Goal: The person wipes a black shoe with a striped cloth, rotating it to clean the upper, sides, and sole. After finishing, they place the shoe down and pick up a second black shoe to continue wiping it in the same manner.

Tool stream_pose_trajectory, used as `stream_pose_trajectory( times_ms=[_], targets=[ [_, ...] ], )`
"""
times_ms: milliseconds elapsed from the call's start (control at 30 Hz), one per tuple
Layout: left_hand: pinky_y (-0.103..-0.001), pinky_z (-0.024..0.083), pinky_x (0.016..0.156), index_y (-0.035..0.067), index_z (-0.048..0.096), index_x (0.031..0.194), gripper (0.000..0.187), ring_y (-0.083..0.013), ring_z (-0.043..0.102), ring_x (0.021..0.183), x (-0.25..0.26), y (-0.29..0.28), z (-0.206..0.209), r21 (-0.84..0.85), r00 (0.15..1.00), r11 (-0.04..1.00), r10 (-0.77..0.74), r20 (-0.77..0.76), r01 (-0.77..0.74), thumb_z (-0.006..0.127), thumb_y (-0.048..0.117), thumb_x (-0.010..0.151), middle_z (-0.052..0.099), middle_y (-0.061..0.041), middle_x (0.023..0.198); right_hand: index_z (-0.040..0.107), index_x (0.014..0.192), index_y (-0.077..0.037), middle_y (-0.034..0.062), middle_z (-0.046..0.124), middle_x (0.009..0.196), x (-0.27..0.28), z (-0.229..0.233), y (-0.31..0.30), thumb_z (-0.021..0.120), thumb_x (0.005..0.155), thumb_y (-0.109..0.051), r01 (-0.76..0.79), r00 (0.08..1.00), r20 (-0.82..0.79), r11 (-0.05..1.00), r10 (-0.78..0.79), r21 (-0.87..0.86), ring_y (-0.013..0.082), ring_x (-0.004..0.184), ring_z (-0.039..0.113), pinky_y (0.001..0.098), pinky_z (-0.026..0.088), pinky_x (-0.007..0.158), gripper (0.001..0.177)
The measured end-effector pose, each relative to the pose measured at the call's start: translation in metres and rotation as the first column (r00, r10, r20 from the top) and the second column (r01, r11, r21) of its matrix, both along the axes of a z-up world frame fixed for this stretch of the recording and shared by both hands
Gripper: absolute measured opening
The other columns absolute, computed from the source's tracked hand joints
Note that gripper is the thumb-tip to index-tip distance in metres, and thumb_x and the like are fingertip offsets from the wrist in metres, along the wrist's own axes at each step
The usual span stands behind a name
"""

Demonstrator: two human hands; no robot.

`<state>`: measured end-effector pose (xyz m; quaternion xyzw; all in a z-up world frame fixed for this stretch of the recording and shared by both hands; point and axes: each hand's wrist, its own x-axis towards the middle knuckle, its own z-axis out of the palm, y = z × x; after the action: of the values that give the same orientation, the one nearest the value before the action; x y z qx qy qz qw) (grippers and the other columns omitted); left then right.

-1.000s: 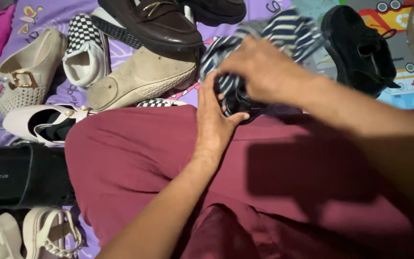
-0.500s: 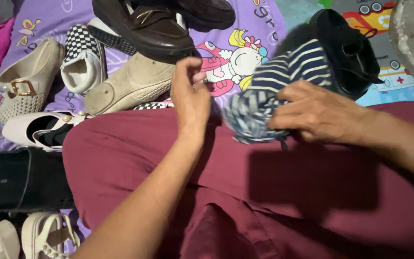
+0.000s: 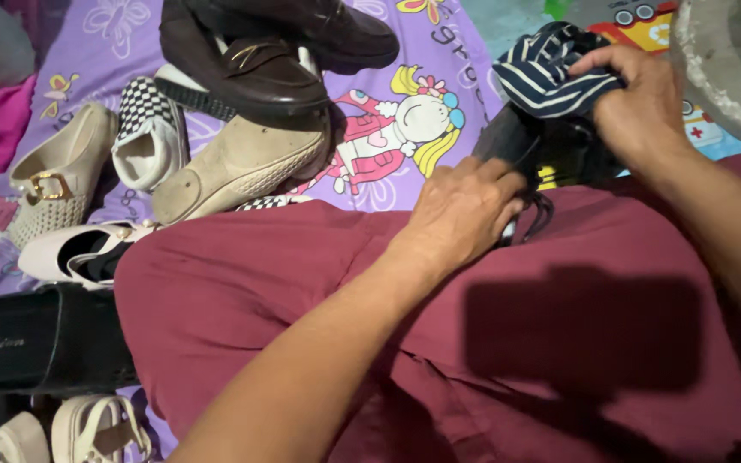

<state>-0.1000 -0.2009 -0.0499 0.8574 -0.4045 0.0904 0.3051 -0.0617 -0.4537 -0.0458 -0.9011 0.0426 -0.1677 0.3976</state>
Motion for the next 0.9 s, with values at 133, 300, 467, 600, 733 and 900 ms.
stream_pose_trajectory(
  times_ms=[133,300,467,600,733,900],
  targets=[
    [-0.051,0.048,0.082,0.018,0.071,0.105,0.034,-0.0244,0.057,0.108,-0.001,-0.001,0.003,0.293,0.982,0.951,0.041,0.187,-0.095,0.074,0.025,0.072,0.063,0.0,0.105,0.073,0.113,-0.006,0.0088,0.072,0.111,0.004,-0.012,-0.013,0.059,0.079,0.012,0.021,1.0,0.015,0.965,-0.026,0.263,0.0171,0.099,0.067,0.0276,0.055,0.084,0.04],
    [-0.051,0.048,0.078,0.034,0.063,0.138,0.057,-0.0279,0.06,0.098,0.02,0.013,0.001,0.322,0.963,0.943,-0.006,0.27,-0.084,0.068,0.018,0.084,0.06,-0.003,0.105,0.069,0.129,-0.005,0.01,0.072,0.121,0.017,-0.022,-0.036,0.052,0.082,0.017,0.058,0.994,0.026,0.69,-0.111,0.722,0.0193,0.105,0.069,0.0289,0.056,0.084,0.054],
    [-0.05,0.049,0.077,0.038,0.062,0.131,0.051,-0.0319,0.062,0.095,0.039,0.024,0.005,0.483,0.934,0.875,-0.139,0.328,-0.04,0.065,0.016,0.085,0.059,-0.006,0.113,0.06,0.137,-0.007,0.0091,0.072,0.123,0.033,-0.028,-0.002,0.054,0.083,0.014,0.065,0.998,-0.061,0.499,-0.025,0.864,0.0193,0.107,0.072,0.0312,0.063,0.089,0.058],
    [-0.053,0.048,0.09,0.024,0.062,0.127,0.041,-0.0313,0.062,0.106,0.036,0.024,0.013,0.53,0.979,0.829,0.097,0.18,-0.18,0.063,0.045,0.092,0.061,-0.006,0.116,0.056,0.142,-0.003,0.011,0.07,0.12,0.032,-0.036,0.051,0.06,0.083,0.013,0.067,0.972,-0.182,0.559,0.152,0.827,0.0217,0.107,0.069,0.0323,0.058,0.09,0.061],
    [-0.051,0.049,0.078,0.015,0.06,0.125,0.053,-0.0304,0.064,0.105,0.028,0.039,0.018,0.312,0.959,0.95,-0.094,0.267,0.007,0.071,0.019,0.074,0.066,-0.01,0.112,0.052,0.147,-0.001,0.0141,0.07,0.122,0.039,-0.019,0.062,0.057,0.084,0.01,0.0,0.95,-0.113,0.363,0.291,0.932,0.0256,0.107,0.07,0.0369,0.059,0.092,0.064],
    [-0.05,0.049,0.084,0.012,0.057,0.127,0.048,-0.0293,0.068,0.089,0.035,0.057,0.01,0.463,0.97,0.853,0.197,0.143,-0.241,0.073,0.027,0.084,0.071,-0.007,0.089,0.045,0.148,-0.007,0.015,0.071,0.128,0.05,-0.019,0.051,0.056,0.082,0.015,-0.016,0.998,0.024,0.148,-0.051,0.989,0.0281,0.111,0.073,0.0416,0.062,0.102,0.07]
  ],
)
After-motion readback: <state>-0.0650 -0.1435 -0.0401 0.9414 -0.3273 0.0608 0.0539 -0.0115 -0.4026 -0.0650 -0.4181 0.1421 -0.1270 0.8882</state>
